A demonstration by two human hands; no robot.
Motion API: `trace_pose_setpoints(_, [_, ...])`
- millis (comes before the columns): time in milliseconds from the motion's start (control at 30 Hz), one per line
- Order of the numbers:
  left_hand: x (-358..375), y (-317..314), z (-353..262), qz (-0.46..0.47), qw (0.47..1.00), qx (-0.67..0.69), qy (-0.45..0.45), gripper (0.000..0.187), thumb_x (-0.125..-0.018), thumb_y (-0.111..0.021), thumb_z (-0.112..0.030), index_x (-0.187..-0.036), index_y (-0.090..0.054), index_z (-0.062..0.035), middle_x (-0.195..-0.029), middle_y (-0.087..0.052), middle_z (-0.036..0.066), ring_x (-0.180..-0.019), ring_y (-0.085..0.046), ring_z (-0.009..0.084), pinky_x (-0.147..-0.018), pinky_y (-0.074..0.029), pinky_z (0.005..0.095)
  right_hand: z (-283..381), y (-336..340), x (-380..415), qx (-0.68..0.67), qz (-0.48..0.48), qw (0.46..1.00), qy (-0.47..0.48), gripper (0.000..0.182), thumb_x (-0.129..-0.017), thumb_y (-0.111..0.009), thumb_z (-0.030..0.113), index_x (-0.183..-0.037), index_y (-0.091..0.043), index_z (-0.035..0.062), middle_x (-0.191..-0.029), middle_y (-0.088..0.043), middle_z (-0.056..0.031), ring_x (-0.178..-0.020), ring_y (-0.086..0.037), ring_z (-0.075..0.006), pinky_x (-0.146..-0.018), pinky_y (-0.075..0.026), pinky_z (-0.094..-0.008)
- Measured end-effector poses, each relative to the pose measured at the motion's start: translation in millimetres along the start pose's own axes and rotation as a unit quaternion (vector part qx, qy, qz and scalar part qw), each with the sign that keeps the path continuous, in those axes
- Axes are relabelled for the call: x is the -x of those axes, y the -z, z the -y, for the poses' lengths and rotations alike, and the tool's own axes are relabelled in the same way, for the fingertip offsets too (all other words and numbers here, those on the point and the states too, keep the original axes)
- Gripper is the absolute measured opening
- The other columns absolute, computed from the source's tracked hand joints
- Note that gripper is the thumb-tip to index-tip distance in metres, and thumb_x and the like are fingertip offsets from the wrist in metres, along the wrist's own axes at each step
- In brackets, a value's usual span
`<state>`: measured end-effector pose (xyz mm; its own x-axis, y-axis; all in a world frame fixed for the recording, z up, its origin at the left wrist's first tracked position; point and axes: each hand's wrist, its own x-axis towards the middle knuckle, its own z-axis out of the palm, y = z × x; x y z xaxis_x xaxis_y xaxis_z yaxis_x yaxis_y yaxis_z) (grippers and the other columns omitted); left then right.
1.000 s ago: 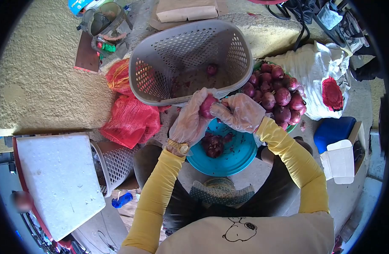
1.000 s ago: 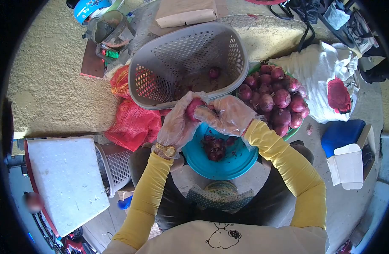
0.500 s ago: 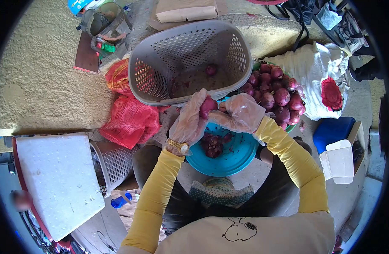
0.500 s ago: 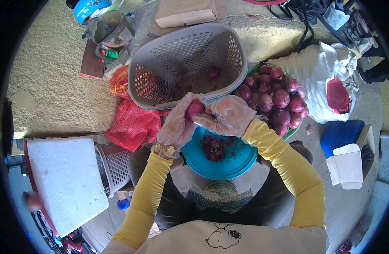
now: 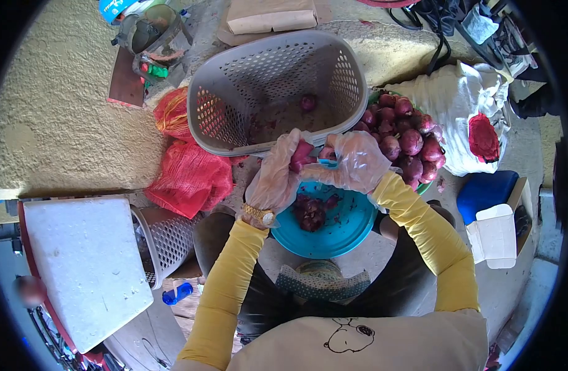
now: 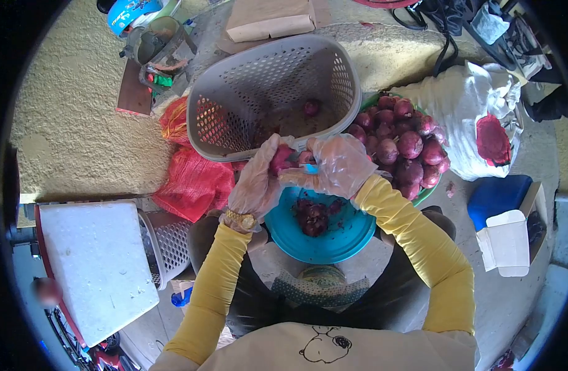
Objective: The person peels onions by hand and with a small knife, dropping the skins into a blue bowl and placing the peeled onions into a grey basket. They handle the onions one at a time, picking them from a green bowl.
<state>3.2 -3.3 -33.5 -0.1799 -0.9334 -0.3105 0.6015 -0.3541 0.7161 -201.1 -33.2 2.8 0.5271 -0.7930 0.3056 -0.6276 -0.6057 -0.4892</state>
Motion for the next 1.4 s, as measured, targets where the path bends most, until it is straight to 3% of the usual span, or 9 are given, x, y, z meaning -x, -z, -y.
trace_pose_setpoints(267, [-6.3,3.7,17.1,-0.031,0.966,-0.234,-0.110,0.034,-0.107,-0.061,-0.035,-0.116,-0.063,-0.0028,-0.108,-0.067,0.008,-0.100,-0.067,0.0182,-0.093,-0.058,0.0345,-1.0,0.2,0.5,0.015,0.061,0.998,-0.030,0.067,-0.079,-0.077,0.072,-0.087,-0.067,0.0054,-0.063,-0.064,-0.0165,-0.063,-0.069,-0.0403,-0.058,-0.054,-0.0476])
trace_pose_setpoints(367, [0.0,-2.9,-0.7,0.025,0.999,0.018,0.020,0.034,-0.106,-0.062,-0.035,-0.115,-0.063,-0.0025,-0.107,-0.067,0.008,-0.100,-0.068,0.0190,-0.091,-0.057,0.0336,-4.0,-4.9,2.0,0.015,0.057,0.998,-0.024,0.067,-0.079,-0.077,0.071,-0.086,-0.067,0.0054,-0.062,-0.063,-0.0165,-0.062,-0.068,-0.0403,-0.058,-0.054,-0.0475])
trace_pose_setpoints(500, [0.7,-0.3,1.3,0.029,0.999,0.020,0.013,0.034,-0.106,-0.063,-0.035,-0.114,-0.063,-0.0027,-0.106,-0.066,0.007,-0.098,-0.067,0.0192,-0.088,-0.057,0.0324,-1.1,-3.1,0.8,-0.046,0.010,0.999,-0.012,0.065,-0.079,-0.078,0.069,-0.084,-0.066,0.0055,-0.062,-0.063,-0.0161,-0.061,-0.067,-0.0399,-0.056,-0.053,-0.0469])
trace_pose_setpoints(567, [-0.8,5.0,7.4,-0.007,0.961,-0.259,-0.092,0.032,-0.107,-0.062,-0.035,-0.114,-0.063,-0.0032,-0.105,-0.065,0.007,-0.097,-0.065,0.0176,-0.086,-0.056,0.0312,0.4,2.3,-0.7,-0.025,0.031,0.999,-0.022,0.065,-0.079,-0.079,0.069,-0.084,-0.065,0.0056,-0.063,-0.063,-0.0158,-0.061,-0.067,-0.0397,-0.056,-0.053,-0.0467])
trace_pose_setpoints(667, [1.1,-1.5,-0.8,0.023,1.000,-0.015,-0.002,0.032,-0.107,-0.062,-0.034,-0.114,-0.063,-0.0034,-0.105,-0.065,0.007,-0.096,-0.063,0.0161,-0.085,-0.055,0.0305,-1.3,0.9,0.2,0.005,0.047,0.999,-0.026,0.064,-0.080,-0.079,0.068,-0.084,-0.065,0.0057,-0.065,-0.064,-0.0152,-0.063,-0.068,-0.0393,-0.057,-0.053,-0.0465])
trace_pose_setpoints(767, [-3.8,7.3,12.5,-0.020,0.958,-0.263,-0.116,0.031,-0.107,-0.061,-0.034,-0.114,-0.063,-0.0036,-0.105,-0.065,0.006,-0.098,-0.063,0.0154,-0.087,-0.054,0.0300,-1.6,-1.0,1.0,0.009,0.031,0.999,-0.011,0.063,-0.080,-0.079,0.067,-0.084,-0.065,0.0058,-0.067,-0.065,-0.0147,-0.064,-0.068,-0.0392,-0.057,-0.053,-0.0463])
trace_pose_setpoints(967, [5.3,-4.8,-8.2,0.043,0.999,-0.018,0.028,0.032,-0.107,-0.061,-0.036,-0.115,-0.063,-0.0048,-0.106,-0.065,0.005,-0.101,-0.064,0.0151,-0.086,-0.052,0.0292,2.9,3.3,-0.7,-0.026,0.030,0.999,-0.008,0.055,-0.088,-0.075,0.059,-0.095,-0.069,0.0050,-0.071,-0.068,-0.0153,-0.068,-0.069,-0.0408,-0.060,-0.054,-0.0472])
trace_pose_setpoints(1133, [6.5,-10.7,-9.6,0.014,0.984,-0.174,-0.039,0.031,-0.107,-0.062,-0.035,-0.115,-0.063,-0.0055,-0.108,-0.064,0.004,-0.100,-0.062,0.0148,-0.086,-0.052,0.0295,7.6,7.1,-2.7,-0.076,0.048,0.996,-0.030,0.050,-0.092,-0.072,0.055,-0.108,-0.072,0.0080,-0.076,-0.071,-0.0164,-0.072,-0.070,-0.0415,-0.063,-0.054,-0.0485])
trace_pose_setpoints(1400, [-2.8,-0.6,5.5,-0.025,0.968,-0.224,-0.107,0.029,-0.107,-0.061,-0.034,-0.117,-0.062,-0.0066,-0.109,-0.063,0.005,-0.102,-0.061,0.0162,-0.091,-0.053,0.0326,2.3,0.1,0.2,-0.039,0.111,0.993,0.001,0.046,-0.092,-0.075,0.050,-0.076,-0.072,0.0066,-0.057,-0.060,-0.0152,-0.054,-0.063,-0.0372,-0.052,-0.048,-0.0458])
